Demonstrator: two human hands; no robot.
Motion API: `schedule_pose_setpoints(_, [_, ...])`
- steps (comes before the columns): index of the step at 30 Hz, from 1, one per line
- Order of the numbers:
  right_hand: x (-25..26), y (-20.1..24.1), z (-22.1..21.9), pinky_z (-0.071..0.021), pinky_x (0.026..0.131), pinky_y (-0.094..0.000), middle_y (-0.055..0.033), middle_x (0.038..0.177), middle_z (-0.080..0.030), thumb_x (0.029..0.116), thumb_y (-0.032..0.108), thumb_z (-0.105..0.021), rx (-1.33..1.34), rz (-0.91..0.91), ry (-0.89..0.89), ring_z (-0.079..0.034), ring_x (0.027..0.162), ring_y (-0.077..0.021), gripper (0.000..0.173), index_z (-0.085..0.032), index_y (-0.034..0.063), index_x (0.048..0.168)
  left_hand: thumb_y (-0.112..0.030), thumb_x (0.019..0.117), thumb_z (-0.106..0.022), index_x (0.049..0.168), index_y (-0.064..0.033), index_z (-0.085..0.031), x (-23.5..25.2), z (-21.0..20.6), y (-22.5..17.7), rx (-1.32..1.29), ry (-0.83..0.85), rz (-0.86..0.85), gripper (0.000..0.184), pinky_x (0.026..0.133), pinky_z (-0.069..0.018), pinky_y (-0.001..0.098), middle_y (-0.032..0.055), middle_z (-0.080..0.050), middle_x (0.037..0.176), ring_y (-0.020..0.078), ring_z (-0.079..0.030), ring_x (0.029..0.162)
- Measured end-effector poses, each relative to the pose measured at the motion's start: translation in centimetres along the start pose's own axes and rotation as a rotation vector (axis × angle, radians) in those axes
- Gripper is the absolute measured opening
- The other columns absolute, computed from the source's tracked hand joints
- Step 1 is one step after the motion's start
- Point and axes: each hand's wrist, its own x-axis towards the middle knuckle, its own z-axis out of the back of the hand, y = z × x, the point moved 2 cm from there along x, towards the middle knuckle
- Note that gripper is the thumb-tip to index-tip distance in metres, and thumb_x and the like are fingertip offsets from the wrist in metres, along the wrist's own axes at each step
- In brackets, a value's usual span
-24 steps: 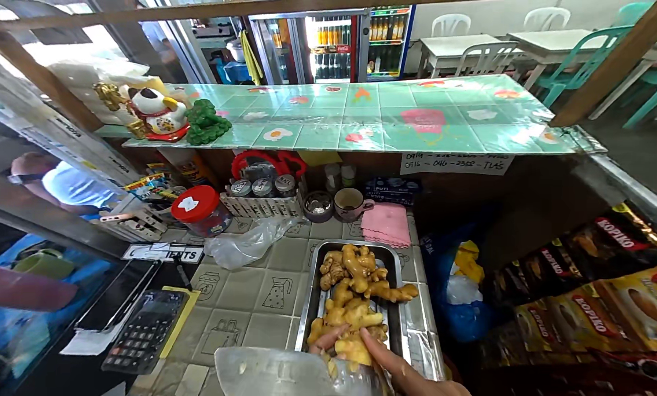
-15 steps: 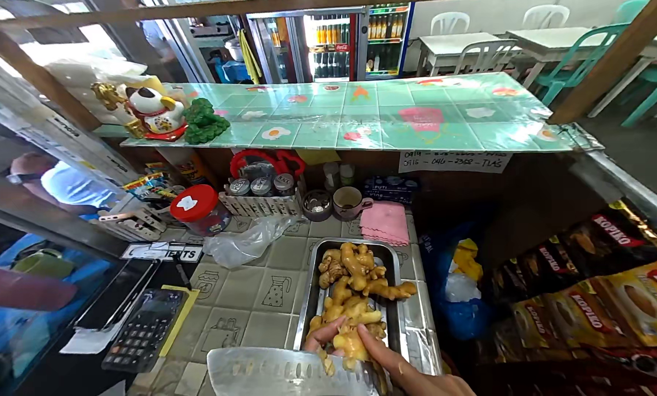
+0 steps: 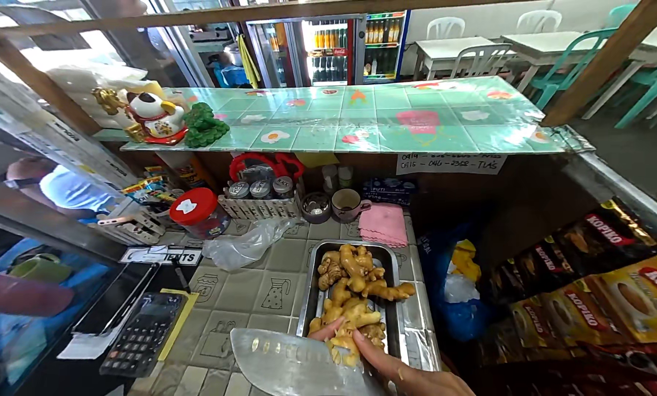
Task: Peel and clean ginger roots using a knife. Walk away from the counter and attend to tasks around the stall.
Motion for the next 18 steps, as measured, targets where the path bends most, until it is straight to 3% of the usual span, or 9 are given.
schedule_pose_setpoints(2, [-0.1, 0.0, 0.1, -0.0575, 0.090, -0.0491, -0.0080, 0.140, -0.064, 0.1038, 0.044, -0.056, 0.003, -0.006, 0.013, -0.070, 0.111, -0.0207, 0.062, -0.043, 0.0166, 0.158, -0.027, 0.1070, -0.050, 0.147, 0.0006, -0.042, 0.0, 0.1, 0.1, 0.003, 0.010, 0.004, 0.049, 0.104, -0.0513, 0.0375, 0.0102, -0.059, 0.139, 0.0176, -0.060, 0.124])
schedule_pose_setpoints(6, [0.3, -0.5, -0.5, -0.0542, 0.101, -0.0452, -0.0080, 0.144, -0.061, 0.1054, 0.040, -0.054, 0.025, 0.037, -0.005, -0.065, 0.123, -0.0187, 0.058, -0.045, 0.0131, 0.156, -0.020, 0.1085, -0.043, 0.147, 0.0025, -0.041, 0.0, 0.1, 0.1, 0.035, -0.013, 0.036, 0.045, 0.103, -0.0520, 0.0381, 0.0106, -0.059, 0.137, 0.0178, -0.061, 0.122])
schedule_pose_setpoints(9, [0.0, -0.3, -0.1, -0.0579, 0.091, -0.0483, -0.0076, 0.138, -0.066, 0.1051, 0.040, -0.055, -0.018, 0.020, 0.002, -0.071, 0.111, -0.0208, 0.055, -0.047, 0.0190, 0.156, -0.025, 0.1086, -0.043, 0.148, 0.0026, -0.039, -0.2, 0.6, 0.3, 0.022, 0.019, 0.046, 0.048, 0.103, -0.0521, 0.0408, 0.0115, -0.059, 0.139, 0.0198, -0.061, 0.121])
schedule_pose_setpoints(11, [-0.1, -0.1, 0.0, -0.0579, 0.089, -0.0504, -0.0082, 0.140, -0.064, 0.1046, 0.039, -0.056, -0.004, 0.019, 0.008, -0.071, 0.108, -0.0222, 0.058, -0.045, 0.0166, 0.156, -0.026, 0.1079, -0.046, 0.148, 0.0009, -0.042, 0.0, 0.7, 0.3, 0.017, 0.020, 0.055, 0.048, 0.103, -0.0527, 0.0396, 0.0099, -0.060, 0.138, 0.0188, -0.062, 0.121])
schedule_pose_setpoints(13, [0.0, -0.4, -0.1, -0.0571, 0.092, -0.0496, -0.0117, 0.141, -0.062, 0.1036, 0.042, -0.056, 0.047, 0.004, 0.022, -0.069, 0.111, -0.0225, 0.068, -0.034, 0.0115, 0.161, -0.030, 0.1058, -0.051, 0.147, 0.0017, -0.043, 0.3, 0.7, 0.3, 0.037, 0.022, 0.032, 0.052, 0.103, -0.0523, 0.0393, 0.0105, -0.059, 0.138, 0.0189, -0.061, 0.123])
schedule_pose_setpoints(14, [-0.1, -0.4, 0.0, -0.0580, 0.084, -0.0506, -0.0147, 0.131, -0.067, 0.1026, 0.044, -0.057, 0.058, -0.023, 0.018, -0.071, 0.099, -0.0241, 0.074, -0.029, 0.0112, 0.162, -0.033, 0.1041, -0.055, 0.146, 0.0031, -0.043, 0.5, 0.8, 0.3, 0.049, 0.026, 0.012, 0.056, 0.104, -0.0517, 0.0403, 0.0120, -0.059, 0.139, 0.0200, -0.060, 0.124])
schedule_pose_setpoints(15, [-0.1, -0.1, 0.2, -0.0567, 0.071, -0.0506, -0.0172, 0.112, -0.071, 0.1019, 0.046, -0.058, 0.058, -0.044, 0.016, -0.068, 0.080, -0.0255, 0.077, -0.027, 0.0106, 0.163, -0.034, 0.1029, -0.057, 0.145, 0.0048, -0.043, 0.7, 0.8, 0.2, 0.067, 0.038, -0.005, 0.059, 0.104, -0.0510, 0.0406, 0.0128, -0.058, 0.139, 0.0202, -0.059, 0.125])
schedule_pose_setpoints(16, [-0.1, 0.1, 0.4, -0.0552, 0.065, -0.0504, -0.0176, 0.100, -0.071, 0.1021, 0.046, -0.058, 0.057, -0.057, 0.038, -0.066, 0.072, -0.0263, 0.079, -0.024, 0.0106, 0.164, -0.034, 0.1027, -0.058, 0.145, 0.0059, -0.043, 0.8, 0.8, 0.0, 0.086, 0.056, -0.020, 0.060, 0.105, -0.0502, 0.0401, 0.0129, -0.057, 0.139, 0.0198, -0.058, 0.125])
schedule_pose_setpoints(18, [-0.1, 0.2, 0.6, -0.0546, 0.064, -0.0503, -0.0167, 0.093, -0.070, 0.1019, 0.046, -0.058, 0.062, -0.064, 0.071, -0.064, 0.069, -0.0264, 0.079, -0.023, 0.0110, 0.164, -0.033, 0.1034, -0.057, 0.145, 0.0059, -0.042, 0.7, 0.8, -0.3, 0.122, 0.084, -0.027, 0.059, 0.106, -0.0499, 0.0390, 0.0120, -0.057, 0.140, 0.0187, -0.058, 0.126])
